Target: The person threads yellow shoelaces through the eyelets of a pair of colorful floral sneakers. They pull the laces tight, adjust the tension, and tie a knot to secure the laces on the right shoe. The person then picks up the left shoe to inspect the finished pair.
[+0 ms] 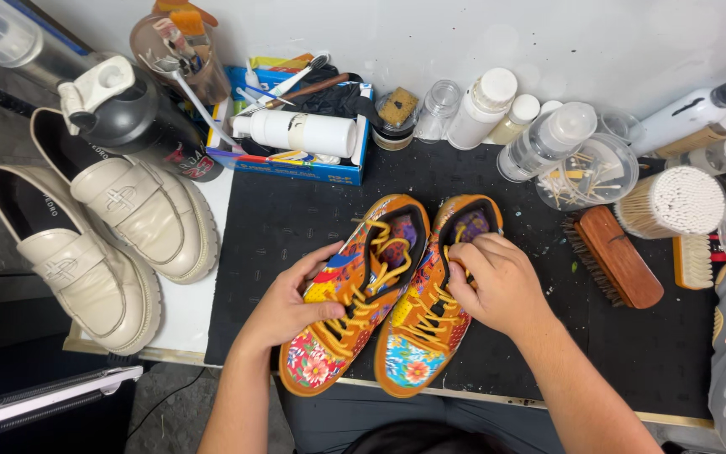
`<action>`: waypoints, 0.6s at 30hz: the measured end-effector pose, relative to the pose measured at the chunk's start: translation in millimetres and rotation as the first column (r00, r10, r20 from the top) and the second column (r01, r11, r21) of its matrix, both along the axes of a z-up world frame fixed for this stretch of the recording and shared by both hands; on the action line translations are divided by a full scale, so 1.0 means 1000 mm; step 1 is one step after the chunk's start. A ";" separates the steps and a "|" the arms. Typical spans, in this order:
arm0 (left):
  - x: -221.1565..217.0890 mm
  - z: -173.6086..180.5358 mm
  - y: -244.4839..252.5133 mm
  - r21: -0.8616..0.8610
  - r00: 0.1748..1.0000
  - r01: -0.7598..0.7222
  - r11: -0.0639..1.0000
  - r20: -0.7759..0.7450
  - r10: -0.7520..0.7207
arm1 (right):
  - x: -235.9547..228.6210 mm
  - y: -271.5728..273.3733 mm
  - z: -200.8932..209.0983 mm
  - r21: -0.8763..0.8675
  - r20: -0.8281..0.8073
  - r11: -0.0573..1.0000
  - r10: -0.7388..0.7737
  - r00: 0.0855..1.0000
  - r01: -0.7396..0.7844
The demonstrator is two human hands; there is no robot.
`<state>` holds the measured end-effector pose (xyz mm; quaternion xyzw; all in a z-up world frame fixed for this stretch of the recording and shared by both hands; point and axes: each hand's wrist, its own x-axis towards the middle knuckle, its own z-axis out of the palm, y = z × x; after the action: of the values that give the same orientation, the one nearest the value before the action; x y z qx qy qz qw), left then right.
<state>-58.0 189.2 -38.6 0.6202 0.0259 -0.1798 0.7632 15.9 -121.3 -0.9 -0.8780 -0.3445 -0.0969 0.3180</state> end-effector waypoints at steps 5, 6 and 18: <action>0.029 0.009 -0.014 0.352 0.982 0.066 0.934 0.143 -0.123 | -0.023 -0.010 -0.003 0.053 -0.064 0.990 -0.124 0.990 0.127; 0.034 0.013 -0.016 0.399 0.975 0.057 0.915 0.176 -0.137 | -0.027 -0.012 -0.001 0.058 -0.083 0.989 -0.134 0.988 0.139; 0.061 0.025 -0.023 0.617 0.886 -0.024 0.787 0.378 -0.269 | -0.068 -0.013 0.021 0.116 -0.547 0.981 -0.069 0.834 0.157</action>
<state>3.2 166.2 -13.1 0.8556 -0.1350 -0.0654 0.4955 -52.3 -134.5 19.8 -0.8609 -0.1798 0.1090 0.4633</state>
